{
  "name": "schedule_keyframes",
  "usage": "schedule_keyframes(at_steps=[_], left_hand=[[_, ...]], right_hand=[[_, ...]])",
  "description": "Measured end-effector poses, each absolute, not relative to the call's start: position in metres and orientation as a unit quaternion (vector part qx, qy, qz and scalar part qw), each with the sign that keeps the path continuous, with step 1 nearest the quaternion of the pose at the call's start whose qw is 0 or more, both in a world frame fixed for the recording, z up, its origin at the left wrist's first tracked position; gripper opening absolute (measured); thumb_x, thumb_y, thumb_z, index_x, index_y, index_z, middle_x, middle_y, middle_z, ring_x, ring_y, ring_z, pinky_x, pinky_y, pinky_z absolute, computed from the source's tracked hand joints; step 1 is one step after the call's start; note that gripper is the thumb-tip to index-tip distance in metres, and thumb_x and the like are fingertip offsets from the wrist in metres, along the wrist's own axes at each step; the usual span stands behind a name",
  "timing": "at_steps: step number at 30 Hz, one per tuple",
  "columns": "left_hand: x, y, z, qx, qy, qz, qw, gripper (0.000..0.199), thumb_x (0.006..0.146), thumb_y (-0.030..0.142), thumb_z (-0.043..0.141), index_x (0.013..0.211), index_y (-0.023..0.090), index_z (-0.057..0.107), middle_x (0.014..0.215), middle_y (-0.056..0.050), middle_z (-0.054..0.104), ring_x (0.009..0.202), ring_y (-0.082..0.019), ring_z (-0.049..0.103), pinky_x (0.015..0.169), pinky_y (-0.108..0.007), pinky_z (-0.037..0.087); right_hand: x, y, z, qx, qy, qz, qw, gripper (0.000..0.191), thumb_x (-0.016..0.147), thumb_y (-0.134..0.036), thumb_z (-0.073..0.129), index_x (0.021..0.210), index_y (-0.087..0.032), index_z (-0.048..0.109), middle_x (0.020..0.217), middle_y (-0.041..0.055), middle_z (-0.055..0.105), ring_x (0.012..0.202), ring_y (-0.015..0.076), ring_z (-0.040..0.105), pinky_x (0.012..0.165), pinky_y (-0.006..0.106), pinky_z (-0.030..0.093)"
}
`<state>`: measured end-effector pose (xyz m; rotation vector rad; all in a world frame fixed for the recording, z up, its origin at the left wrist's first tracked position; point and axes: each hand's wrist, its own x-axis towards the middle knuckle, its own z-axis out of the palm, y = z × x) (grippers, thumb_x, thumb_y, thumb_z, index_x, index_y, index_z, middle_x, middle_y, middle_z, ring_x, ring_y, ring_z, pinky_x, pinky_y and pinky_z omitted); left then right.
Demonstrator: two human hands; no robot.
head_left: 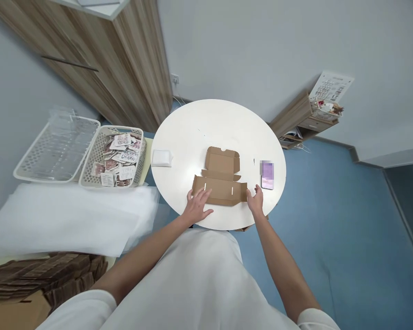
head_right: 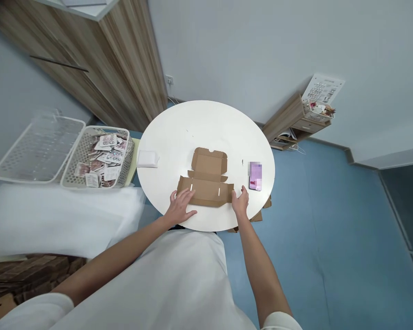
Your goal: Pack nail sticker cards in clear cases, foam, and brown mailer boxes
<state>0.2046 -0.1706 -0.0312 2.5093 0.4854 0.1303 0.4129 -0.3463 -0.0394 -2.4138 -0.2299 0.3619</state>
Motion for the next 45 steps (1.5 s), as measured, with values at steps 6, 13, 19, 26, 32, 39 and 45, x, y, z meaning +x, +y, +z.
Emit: schedule_keyframes(at_steps=[6,13,19,26,32,39,45], left_hand=[[0.227,-0.182,-0.039,0.951,0.201,-0.005,0.235,0.066,0.071,0.025,0.059,0.132,0.023,0.032,0.122,-0.011,0.051,0.117,-0.028,0.041,0.103,-0.050,0.008],[0.244,-0.182,-0.041,0.953,0.231,-0.059,0.188,0.065,0.071,0.022,0.054,0.133,0.021,0.032,0.134,-0.014,0.038,0.123,-0.030,0.034,0.102,-0.047,0.016],[0.261,-0.184,-0.035,0.945,0.266,-0.103,0.162,0.077,0.067,0.015,0.052,0.137,0.020,0.020,0.142,-0.013,0.024,0.129,-0.030,0.022,0.104,-0.047,0.012],[0.271,-0.171,-0.032,0.940,0.286,-0.129,0.133,0.088,0.066,0.026,0.061,0.139,0.017,0.013,0.145,-0.016,0.011,0.132,-0.034,0.007,0.103,-0.052,0.006],[0.277,-0.158,-0.028,0.962,0.217,-0.115,0.115,0.102,0.058,0.033,0.071,0.139,0.017,0.011,0.145,-0.014,0.009,0.133,-0.033,-0.002,0.103,-0.054,0.000],[0.262,-0.153,-0.031,0.968,0.180,-0.109,0.135,0.101,0.053,0.031,0.073,0.137,0.022,0.018,0.143,-0.012,0.021,0.133,-0.034,0.004,0.104,-0.054,0.002],[0.250,-0.157,-0.035,0.975,0.152,-0.094,0.131,0.102,0.050,0.031,0.074,0.136,0.021,0.020,0.143,-0.013,0.021,0.132,-0.033,0.006,0.104,-0.055,0.002]], right_hand=[[0.466,-0.303,-0.034,-0.876,-0.131,0.227,0.405,0.059,0.072,-0.048,0.050,0.123,-0.019,0.042,0.111,0.0099,0.057,0.104,0.0208,0.051,0.086,0.034,0.040],[0.494,-0.263,-0.052,-0.852,-0.170,0.310,0.387,0.046,0.074,-0.046,0.049,0.113,-0.021,0.050,0.088,0.0037,0.065,0.084,0.0177,0.057,0.078,0.032,0.040],[0.492,-0.257,-0.063,-0.868,-0.238,0.304,0.312,0.029,0.079,-0.040,0.037,0.093,-0.022,0.056,0.068,-0.0027,0.061,0.068,0.0152,0.054,0.086,0.038,0.028],[0.481,-0.264,-0.054,-0.859,-0.251,0.304,0.327,0.027,0.079,-0.037,0.034,0.083,-0.021,0.055,0.062,-0.0030,0.054,0.060,0.0140,0.048,0.075,0.031,0.032],[0.465,-0.275,-0.040,-0.869,-0.268,0.309,0.279,0.023,0.076,-0.031,0.035,0.078,-0.022,0.057,0.053,-0.0053,0.049,0.054,0.0136,0.045,0.074,0.031,0.033],[0.421,-0.294,-0.030,-0.905,-0.326,0.194,0.195,0.053,0.077,-0.044,0.039,0.124,-0.020,0.037,0.113,0.0114,0.055,0.107,0.0279,0.046,0.089,0.043,0.026],[0.375,-0.308,-0.033,-0.811,-0.560,0.163,0.046,0.105,0.057,-0.057,0.061,0.138,-0.018,0.006,0.144,0.0139,0.017,0.133,0.0309,0.004,0.101,0.049,0.006]])
